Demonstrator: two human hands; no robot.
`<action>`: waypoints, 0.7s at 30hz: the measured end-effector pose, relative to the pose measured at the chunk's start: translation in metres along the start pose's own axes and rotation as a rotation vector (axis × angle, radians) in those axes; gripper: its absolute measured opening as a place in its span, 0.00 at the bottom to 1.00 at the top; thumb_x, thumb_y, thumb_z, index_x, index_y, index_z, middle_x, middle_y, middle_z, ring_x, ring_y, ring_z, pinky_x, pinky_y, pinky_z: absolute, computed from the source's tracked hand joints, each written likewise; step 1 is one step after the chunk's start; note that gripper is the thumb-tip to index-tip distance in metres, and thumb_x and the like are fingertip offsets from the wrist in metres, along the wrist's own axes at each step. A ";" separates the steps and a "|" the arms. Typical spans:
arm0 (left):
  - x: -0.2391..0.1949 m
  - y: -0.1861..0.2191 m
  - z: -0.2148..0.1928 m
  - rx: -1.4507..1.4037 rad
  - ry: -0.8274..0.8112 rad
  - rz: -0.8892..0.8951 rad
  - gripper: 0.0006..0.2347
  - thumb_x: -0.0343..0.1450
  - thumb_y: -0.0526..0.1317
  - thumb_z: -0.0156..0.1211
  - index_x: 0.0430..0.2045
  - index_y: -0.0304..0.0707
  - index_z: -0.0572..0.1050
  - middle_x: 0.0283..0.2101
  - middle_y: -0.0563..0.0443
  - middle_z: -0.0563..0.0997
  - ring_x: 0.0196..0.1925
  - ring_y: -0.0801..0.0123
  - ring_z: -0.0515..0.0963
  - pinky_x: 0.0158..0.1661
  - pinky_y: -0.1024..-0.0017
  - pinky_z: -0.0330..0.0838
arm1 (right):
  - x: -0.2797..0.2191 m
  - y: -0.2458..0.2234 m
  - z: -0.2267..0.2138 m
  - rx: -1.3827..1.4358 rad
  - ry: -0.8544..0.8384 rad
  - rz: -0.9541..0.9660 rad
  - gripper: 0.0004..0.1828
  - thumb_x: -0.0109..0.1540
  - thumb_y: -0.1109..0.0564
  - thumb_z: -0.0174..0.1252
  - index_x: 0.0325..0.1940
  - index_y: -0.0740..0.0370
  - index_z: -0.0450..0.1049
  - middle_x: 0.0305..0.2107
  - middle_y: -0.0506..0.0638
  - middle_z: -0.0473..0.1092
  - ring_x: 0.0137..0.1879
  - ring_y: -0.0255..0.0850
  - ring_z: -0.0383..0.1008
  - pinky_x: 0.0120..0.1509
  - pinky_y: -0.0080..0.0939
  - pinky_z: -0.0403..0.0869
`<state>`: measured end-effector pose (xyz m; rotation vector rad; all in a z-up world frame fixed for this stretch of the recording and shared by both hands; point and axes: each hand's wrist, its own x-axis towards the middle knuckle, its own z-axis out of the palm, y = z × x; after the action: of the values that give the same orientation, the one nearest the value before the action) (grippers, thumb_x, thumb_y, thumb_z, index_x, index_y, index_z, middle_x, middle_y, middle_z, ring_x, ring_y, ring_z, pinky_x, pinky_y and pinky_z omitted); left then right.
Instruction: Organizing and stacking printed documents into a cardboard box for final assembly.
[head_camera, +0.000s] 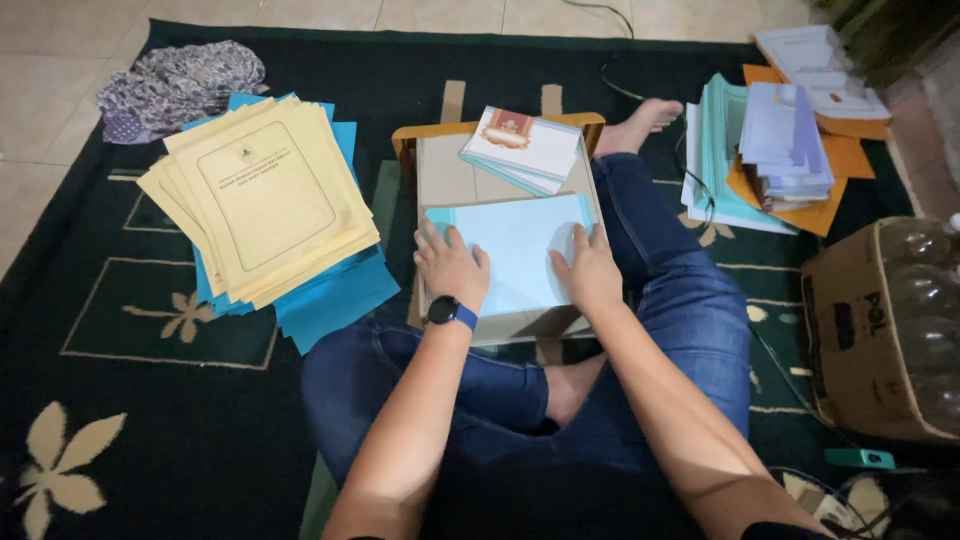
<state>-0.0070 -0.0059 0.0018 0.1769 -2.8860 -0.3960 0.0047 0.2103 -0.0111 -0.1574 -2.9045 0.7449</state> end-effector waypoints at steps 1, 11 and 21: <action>-0.004 0.001 -0.001 -0.007 0.021 0.012 0.26 0.72 0.48 0.50 0.64 0.32 0.66 0.74 0.23 0.52 0.74 0.30 0.51 0.68 0.42 0.49 | -0.001 0.001 0.002 -0.012 0.000 -0.007 0.38 0.64 0.40 0.57 0.72 0.64 0.61 0.67 0.77 0.55 0.70 0.66 0.61 0.65 0.52 0.70; -0.001 -0.003 0.029 -0.039 -0.027 0.291 0.27 0.75 0.46 0.43 0.71 0.32 0.59 0.76 0.34 0.52 0.78 0.45 0.47 0.73 0.46 0.34 | 0.012 -0.026 0.060 -0.238 -0.200 -0.628 0.35 0.70 0.47 0.38 0.79 0.66 0.50 0.76 0.60 0.46 0.81 0.54 0.43 0.80 0.53 0.46; 0.001 0.000 0.024 -0.022 0.008 0.116 0.31 0.73 0.46 0.44 0.69 0.21 0.53 0.76 0.29 0.49 0.78 0.42 0.42 0.72 0.46 0.31 | 0.070 -0.056 0.050 -0.165 -0.260 -0.511 0.33 0.70 0.47 0.46 0.74 0.66 0.55 0.72 0.62 0.52 0.77 0.54 0.51 0.77 0.52 0.53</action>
<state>-0.0132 0.0001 -0.0202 0.0073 -2.8654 -0.4042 -0.0757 0.1468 -0.0199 0.6874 -3.0292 0.4624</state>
